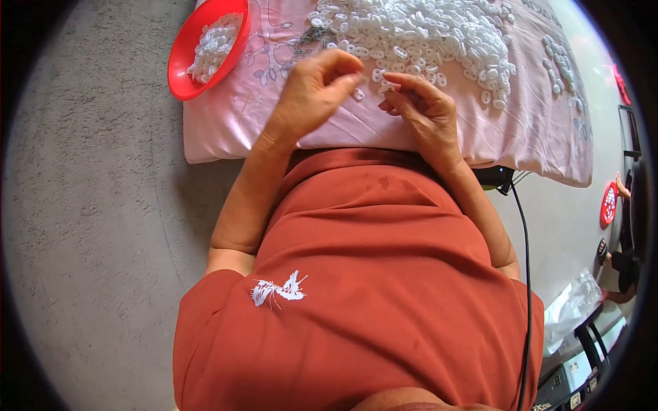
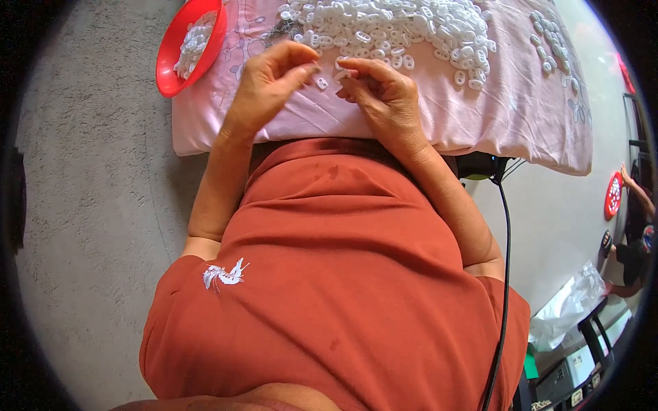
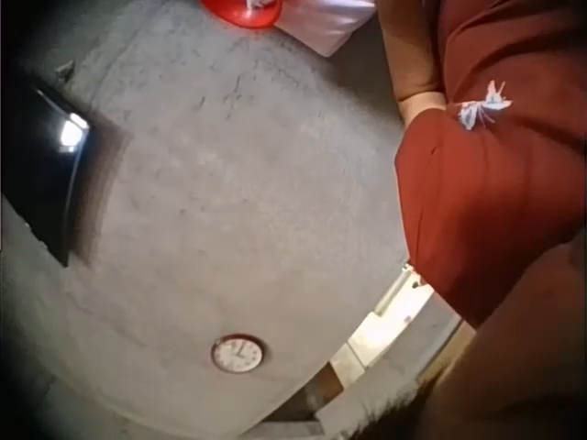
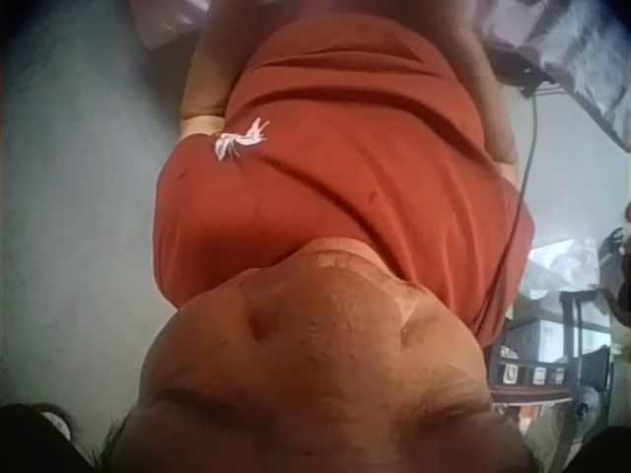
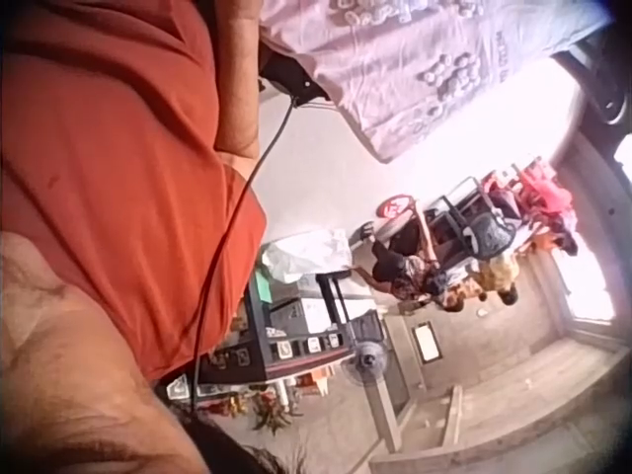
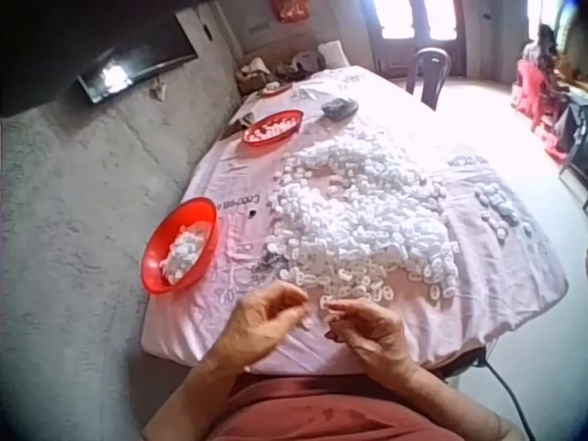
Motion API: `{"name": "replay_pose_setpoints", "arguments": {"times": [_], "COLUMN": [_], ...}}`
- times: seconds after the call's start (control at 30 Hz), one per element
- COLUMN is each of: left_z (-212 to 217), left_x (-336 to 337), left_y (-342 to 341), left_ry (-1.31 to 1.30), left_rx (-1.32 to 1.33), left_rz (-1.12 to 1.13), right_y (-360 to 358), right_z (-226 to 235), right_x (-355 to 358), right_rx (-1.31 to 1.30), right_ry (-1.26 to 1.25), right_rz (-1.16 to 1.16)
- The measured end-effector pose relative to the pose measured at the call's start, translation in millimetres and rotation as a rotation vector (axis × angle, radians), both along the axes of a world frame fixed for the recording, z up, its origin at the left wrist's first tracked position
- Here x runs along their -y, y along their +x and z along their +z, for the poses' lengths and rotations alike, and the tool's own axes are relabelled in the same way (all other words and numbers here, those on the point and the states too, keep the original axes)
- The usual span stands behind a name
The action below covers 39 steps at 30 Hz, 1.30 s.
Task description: The person sorts and inspects small white plastic components by hand on a cloth-covered table.
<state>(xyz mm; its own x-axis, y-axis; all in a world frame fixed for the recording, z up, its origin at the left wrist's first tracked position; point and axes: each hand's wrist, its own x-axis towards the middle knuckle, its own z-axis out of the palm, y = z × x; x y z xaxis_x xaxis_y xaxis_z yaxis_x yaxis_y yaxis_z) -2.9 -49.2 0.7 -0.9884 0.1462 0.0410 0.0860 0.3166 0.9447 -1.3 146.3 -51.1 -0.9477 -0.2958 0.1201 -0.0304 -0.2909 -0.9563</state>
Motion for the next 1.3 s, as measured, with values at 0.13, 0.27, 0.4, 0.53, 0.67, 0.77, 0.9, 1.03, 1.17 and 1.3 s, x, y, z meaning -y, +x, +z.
{"name": "replay_pose_setpoints", "arguments": {"times": [0.13,0.27,0.4,0.53,0.67,0.77,0.9,1.03,1.17,1.3], "left_z": [0,-16,-21,-16,-9,-9,-6,-10,-2,13], "left_x": [45,56,54,51,49,51,48,45,33,6], "left_y": [-14,-10,-10,-4,2,4,8,8,9,11], "left_ry": [-0.418,-0.597,-0.708,-0.711,-0.770,-0.775,-0.779,-0.808,-0.782,-0.361], "left_rx": [-0.122,-0.168,-0.258,-0.230,-0.221,-0.225,-0.159,-0.185,-0.213,-0.079], "left_rz": [0.186,0.184,0.193,0.173,0.082,0.060,0.030,0.000,-0.012,0.039], "right_y": [0,1,2,2,3,2,3,1,1,-1], "right_z": [0,1,0,2,2,3,3,2,8,7], "right_x": [-2,0,-1,0,-1,0,-1,1,0,-2], "right_rx": [-0.011,0.014,0.018,0.017,0.019,0.022,0.022,0.026,0.088,0.098], "right_ry": [0.027,0.033,0.023,0.025,0.019,0.012,0.014,-0.006,-0.014,-0.034], "right_rz": [0.003,0.006,0.002,-0.004,-0.003,-0.010,-0.006,-0.022,-0.020,0.008]}}
